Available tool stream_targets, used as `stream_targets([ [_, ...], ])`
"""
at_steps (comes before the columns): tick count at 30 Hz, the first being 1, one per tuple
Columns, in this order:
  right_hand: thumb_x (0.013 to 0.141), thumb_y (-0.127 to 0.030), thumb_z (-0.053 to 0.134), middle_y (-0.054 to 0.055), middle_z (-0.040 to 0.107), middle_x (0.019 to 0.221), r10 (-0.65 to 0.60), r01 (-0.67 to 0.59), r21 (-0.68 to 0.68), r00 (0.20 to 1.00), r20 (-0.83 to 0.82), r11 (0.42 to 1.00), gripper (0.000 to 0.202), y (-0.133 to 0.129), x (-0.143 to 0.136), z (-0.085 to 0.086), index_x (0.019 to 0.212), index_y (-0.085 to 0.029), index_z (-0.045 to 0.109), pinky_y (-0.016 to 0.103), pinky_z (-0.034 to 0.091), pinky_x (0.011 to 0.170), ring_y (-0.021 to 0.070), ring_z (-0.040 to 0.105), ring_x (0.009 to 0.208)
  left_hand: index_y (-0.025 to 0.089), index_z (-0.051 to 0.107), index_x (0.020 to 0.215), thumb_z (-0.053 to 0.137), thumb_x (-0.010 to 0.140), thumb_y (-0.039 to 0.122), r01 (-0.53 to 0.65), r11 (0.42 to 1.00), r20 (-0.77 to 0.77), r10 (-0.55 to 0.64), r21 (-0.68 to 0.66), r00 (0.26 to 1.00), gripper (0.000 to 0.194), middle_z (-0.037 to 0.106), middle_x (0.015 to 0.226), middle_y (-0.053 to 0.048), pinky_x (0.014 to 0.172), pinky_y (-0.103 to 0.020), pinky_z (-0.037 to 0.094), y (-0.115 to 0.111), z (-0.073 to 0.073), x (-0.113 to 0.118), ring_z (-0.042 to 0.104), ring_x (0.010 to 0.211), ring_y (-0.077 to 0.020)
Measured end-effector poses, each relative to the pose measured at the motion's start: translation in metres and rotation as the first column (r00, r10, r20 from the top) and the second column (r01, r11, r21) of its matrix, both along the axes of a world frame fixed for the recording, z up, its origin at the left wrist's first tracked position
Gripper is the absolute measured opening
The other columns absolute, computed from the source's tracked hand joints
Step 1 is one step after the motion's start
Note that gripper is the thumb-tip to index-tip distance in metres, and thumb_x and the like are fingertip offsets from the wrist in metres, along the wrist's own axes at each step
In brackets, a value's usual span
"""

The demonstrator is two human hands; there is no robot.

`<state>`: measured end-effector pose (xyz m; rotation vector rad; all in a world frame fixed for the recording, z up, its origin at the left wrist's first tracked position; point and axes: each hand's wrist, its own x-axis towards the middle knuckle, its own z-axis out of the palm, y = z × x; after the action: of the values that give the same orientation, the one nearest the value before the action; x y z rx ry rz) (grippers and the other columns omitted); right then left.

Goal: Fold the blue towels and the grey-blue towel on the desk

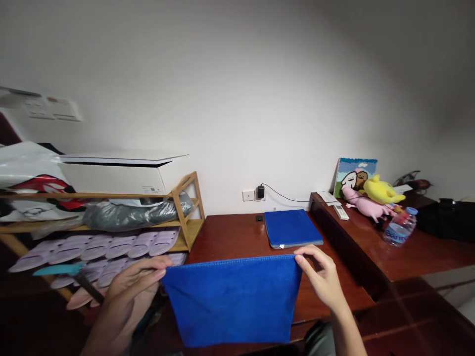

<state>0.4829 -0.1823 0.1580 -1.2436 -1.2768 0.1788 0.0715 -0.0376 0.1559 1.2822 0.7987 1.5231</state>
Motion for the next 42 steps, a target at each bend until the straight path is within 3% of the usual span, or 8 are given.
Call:
stream_targets([
  [6,0.093,-0.069,0.076,0.010,0.084,0.102,0.066,-0.068,-0.083,0.997,-0.027,0.994,0.046,0.079,0.009,-0.022,0.098,-0.025,0.084,0.040,0.065,0.088,0.0282,0.077,0.096,0.021,0.084,0.086,0.093,0.070,0.040,-0.001,1.000,-0.069,0.000,-0.027,0.998,0.027,0.087,0.100,-0.010,0.087,-0.037,0.067,0.065,-0.029,0.012,0.081,0.097,-0.0271],
  [13,0.101,-0.064,0.054,0.016,0.083,0.117,-0.098,0.117,-0.290,0.992,0.081,0.950,0.054,0.216,-0.025,-0.086,0.112,-0.019,0.082,0.048,0.056,0.110,0.0308,0.075,0.114,0.020,0.082,0.095,0.077,0.078,0.045,-0.186,0.979,-0.407,0.203,0.081,0.891,0.030,0.086,0.115,-0.015,0.111,-0.052,0.058,0.161,-0.112,0.042,0.077,0.118,-0.0329],
  [18,0.107,-0.042,0.042,0.015,0.076,0.140,-0.164,0.292,-0.446,0.939,0.303,0.846,0.047,0.177,-0.089,-0.193,0.133,-0.024,0.078,0.048,0.052,0.116,0.0329,0.068,0.133,0.026,0.084,0.090,0.066,0.087,0.045,-0.149,0.969,-0.579,0.238,0.197,0.780,0.027,0.084,0.127,-0.013,0.123,-0.056,0.051,0.151,-0.198,0.061,0.073,0.130,-0.0343],
  [21,0.109,-0.042,0.040,0.014,0.063,0.162,-0.085,0.374,-0.584,0.884,0.460,0.721,0.055,0.132,-0.123,-0.263,0.152,-0.025,0.068,0.053,0.045,0.126,0.0364,0.056,0.151,0.025,0.085,0.116,0.052,0.099,0.041,0.061,0.936,-0.810,0.266,0.346,0.522,0.041,0.078,0.143,-0.011,0.123,-0.053,0.052,0.143,-0.251,0.069,0.068,0.140,-0.0313],
  [24,0.109,-0.047,0.040,0.012,0.045,0.176,-0.030,0.430,-0.653,0.847,0.530,0.623,0.064,0.102,-0.139,-0.302,0.168,-0.022,0.053,0.060,0.030,0.135,0.0383,0.036,0.166,0.027,0.075,0.144,0.045,0.105,0.041,0.210,0.910,-0.915,0.297,0.358,0.274,0.051,0.067,0.160,-0.011,0.125,-0.055,0.049,0.146,-0.287,0.069,0.060,0.150,-0.0313],
  [30,0.112,-0.051,0.038,0.002,0.032,0.181,0.129,0.318,-0.634,0.821,0.555,0.705,0.065,0.112,-0.104,-0.297,0.173,-0.030,0.040,0.053,0.022,0.139,0.0305,0.025,0.170,0.027,0.061,0.159,0.042,0.107,0.043,0.137,0.942,-0.952,0.302,0.306,0.048,0.058,0.060,0.167,-0.013,0.126,-0.057,0.045,0.139,-0.306,0.056,0.054,0.156,-0.0333],
  [36,0.107,-0.050,0.050,0.001,0.036,0.180,0.449,0.052,-0.676,0.710,0.543,0.735,0.064,0.162,-0.042,-0.242,0.169,-0.034,0.047,0.051,0.015,0.140,0.0266,0.026,0.170,0.018,0.071,0.149,0.042,0.104,0.045,-0.080,0.936,-0.938,0.337,0.343,-0.081,0.060,0.070,0.153,-0.024,0.104,-0.057,0.057,0.058,-0.302,0.037,0.070,0.133,-0.0417],
  [42,0.110,-0.037,0.037,0.008,0.034,0.181,0.058,0.369,-0.593,0.815,0.577,0.716,0.063,0.146,-0.077,-0.262,0.169,-0.021,0.050,0.056,0.016,0.139,0.0324,0.023,0.171,0.022,0.086,0.117,0.039,0.106,0.037,-0.003,0.941,-0.941,0.339,0.339,0.022,0.050,0.084,0.122,-0.016,0.099,-0.051,0.059,0.045,-0.284,0.029,0.076,0.115,-0.0355],
])
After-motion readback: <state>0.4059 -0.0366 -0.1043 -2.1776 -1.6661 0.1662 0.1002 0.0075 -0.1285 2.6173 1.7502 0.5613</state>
